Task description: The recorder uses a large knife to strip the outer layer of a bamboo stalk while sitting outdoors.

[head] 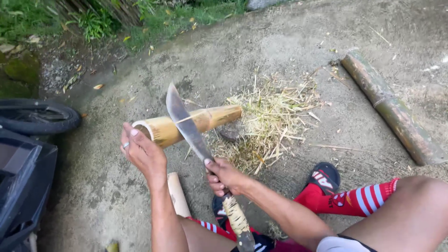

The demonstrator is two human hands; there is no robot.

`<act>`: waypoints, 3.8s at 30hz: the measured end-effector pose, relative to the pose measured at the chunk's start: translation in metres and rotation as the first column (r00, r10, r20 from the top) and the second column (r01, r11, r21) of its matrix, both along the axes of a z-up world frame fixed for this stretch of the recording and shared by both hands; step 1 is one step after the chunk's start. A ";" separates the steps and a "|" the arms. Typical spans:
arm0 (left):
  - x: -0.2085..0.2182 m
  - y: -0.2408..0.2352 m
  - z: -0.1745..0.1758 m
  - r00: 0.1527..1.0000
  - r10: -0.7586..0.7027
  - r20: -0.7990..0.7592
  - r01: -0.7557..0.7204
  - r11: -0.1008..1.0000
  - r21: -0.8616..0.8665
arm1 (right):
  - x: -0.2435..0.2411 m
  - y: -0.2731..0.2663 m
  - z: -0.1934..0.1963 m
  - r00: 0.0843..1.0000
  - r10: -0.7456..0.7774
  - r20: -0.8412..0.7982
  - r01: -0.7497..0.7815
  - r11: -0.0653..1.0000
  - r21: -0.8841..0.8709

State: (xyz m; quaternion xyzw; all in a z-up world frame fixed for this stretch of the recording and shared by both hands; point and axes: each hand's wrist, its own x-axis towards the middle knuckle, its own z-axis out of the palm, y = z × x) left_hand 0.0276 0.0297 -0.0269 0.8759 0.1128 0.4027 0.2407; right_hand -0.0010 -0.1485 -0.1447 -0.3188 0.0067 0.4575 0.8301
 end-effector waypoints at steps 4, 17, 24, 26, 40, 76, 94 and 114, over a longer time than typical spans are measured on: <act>0.012 -0.001 0.003 0.999 -0.023 0.024 0.023 0.999 -0.032 | -0.002 -0.001 0.016 0.997 -0.045 -0.069 0.039 0.996 -0.083; 0.000 0.016 0.001 0.969 -0.162 0.185 0.245 0.622 -0.744 | 0.002 -0.002 0.009 0.994 0.038 0.099 -0.044 0.997 0.056; -0.086 -0.022 -0.018 0.940 -0.257 0.223 0.110 -0.391 -0.914 | 0.022 -0.024 -0.060 0.909 -0.395 -0.136 0.365 0.909 -0.203; -0.100 -0.022 -0.057 0.773 -0.446 0.451 0.056 -0.660 -0.749 | 0.013 -0.021 -0.083 0.887 -0.431 -0.165 0.385 0.889 -0.248; -0.008 -0.071 -0.245 0.639 -0.755 -0.149 -0.184 0.037 -0.982 | 0.018 -0.073 -0.130 0.891 -0.450 0.057 0.427 0.790 -0.440; 0.011 0.036 -0.144 0.698 -0.507 0.506 0.686 0.267 -0.677 | 0.029 -0.043 -0.108 0.422 0.440 0.793 0.686 0.416 -0.596; -0.006 0.039 -0.162 0.709 -0.432 0.558 0.682 0.219 -0.698 | 0.063 -0.024 -0.112 0.373 0.580 0.724 0.632 0.412 -0.656; -0.014 0.028 -0.161 0.755 -0.396 0.523 0.652 0.362 -0.667 | 0.085 -0.040 -0.177 0.356 0.657 0.664 0.714 0.267 -0.647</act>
